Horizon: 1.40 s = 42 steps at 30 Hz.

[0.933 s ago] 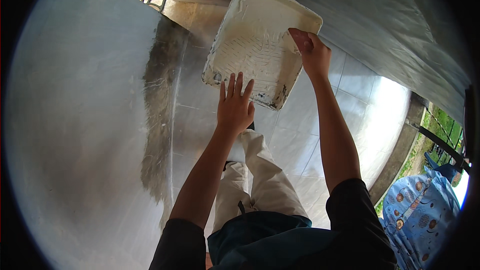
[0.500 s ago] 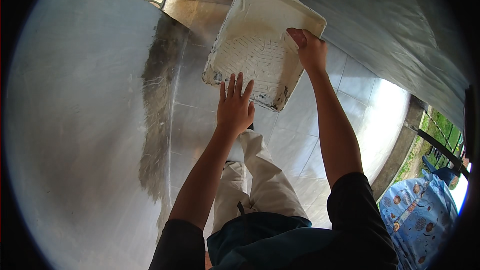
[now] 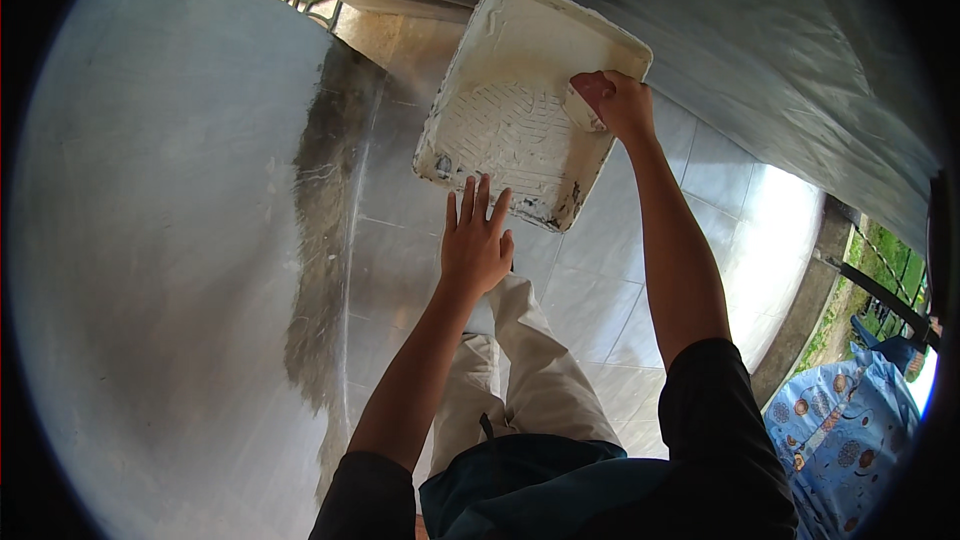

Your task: The person applies wall filler paste to an interior wall using a putty knife, smoothing the paste onto the wall surface.

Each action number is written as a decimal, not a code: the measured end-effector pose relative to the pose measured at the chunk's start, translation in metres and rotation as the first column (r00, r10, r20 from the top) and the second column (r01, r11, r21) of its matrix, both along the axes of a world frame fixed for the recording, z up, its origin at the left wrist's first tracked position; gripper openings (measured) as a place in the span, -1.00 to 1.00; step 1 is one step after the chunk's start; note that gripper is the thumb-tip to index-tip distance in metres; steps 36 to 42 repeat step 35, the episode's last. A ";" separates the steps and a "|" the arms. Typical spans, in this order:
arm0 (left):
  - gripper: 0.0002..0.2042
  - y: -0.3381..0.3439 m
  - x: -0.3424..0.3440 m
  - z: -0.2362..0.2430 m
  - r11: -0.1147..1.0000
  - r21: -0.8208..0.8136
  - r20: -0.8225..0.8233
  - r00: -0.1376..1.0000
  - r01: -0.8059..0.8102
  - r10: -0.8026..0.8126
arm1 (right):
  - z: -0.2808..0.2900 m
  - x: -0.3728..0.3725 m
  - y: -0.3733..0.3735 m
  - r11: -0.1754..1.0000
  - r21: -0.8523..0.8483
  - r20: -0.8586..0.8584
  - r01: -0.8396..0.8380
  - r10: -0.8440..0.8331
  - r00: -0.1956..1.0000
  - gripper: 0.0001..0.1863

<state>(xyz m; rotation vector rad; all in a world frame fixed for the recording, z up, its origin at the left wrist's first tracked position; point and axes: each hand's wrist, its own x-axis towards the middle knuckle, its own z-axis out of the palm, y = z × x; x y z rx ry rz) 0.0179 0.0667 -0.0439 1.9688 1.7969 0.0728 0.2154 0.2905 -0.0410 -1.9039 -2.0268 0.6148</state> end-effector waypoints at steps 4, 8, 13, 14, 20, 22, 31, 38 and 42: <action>-0.37 -0.009 -0.001 0.000 1.000 -0.026 -0.015 1.000 -0.006 0.005 | -0.011 0.010 0.004 1.000 -0.014 0.005 -0.001 0.001 1.000 -0.70; -0.38 -0.015 -0.002 0.000 1.000 -0.015 -0.001 1.000 -0.018 0.018 | -0.024 0.013 0.005 0.991 -0.131 0.003 -0.015 0.016 1.000 -0.64; -0.37 -0.021 -0.007 0.000 0.999 -0.007 0.004 0.999 -0.033 0.033 | -0.026 -0.012 -0.008 0.973 -0.200 -0.057 -0.120 0.111 0.992 -0.65; -0.37 -0.020 -0.006 0.000 0.999 -0.004 0.005 0.999 -0.034 0.034 | -0.031 -0.012 -0.009 0.973 -0.197 -0.055 -0.120 0.111 0.992 -0.65; -0.36 -0.026 -0.010 0.007 0.997 0.012 0.022 0.997 -0.070 0.070 | -0.041 -0.019 -0.015 0.904 -0.338 -0.126 -0.263 0.234 0.964 -0.61; -0.37 -0.028 -0.011 0.012 0.997 0.011 0.059 0.995 -0.082 0.081 | -0.055 -0.013 -0.024 0.851 -0.368 -0.107 -0.375 0.362 0.926 -0.65; -0.39 -0.042 -0.068 0.078 0.960 0.141 -0.005 0.970 -0.242 0.245 | 0.004 -0.057 -0.041 0.643 -0.603 -0.759 -0.473 -0.278 0.589 -0.56; -0.37 -0.058 -0.111 0.132 0.890 0.273 -0.013 0.923 -0.366 0.384 | 0.080 -0.117 -0.053 0.581 -0.454 -0.887 -0.675 -0.368 0.280 -0.47; -0.37 -0.058 -0.111 0.132 0.890 0.273 -0.013 0.923 -0.366 0.384 | 0.080 -0.117 -0.053 0.581 -0.454 -0.887 -0.675 -0.368 0.280 -0.47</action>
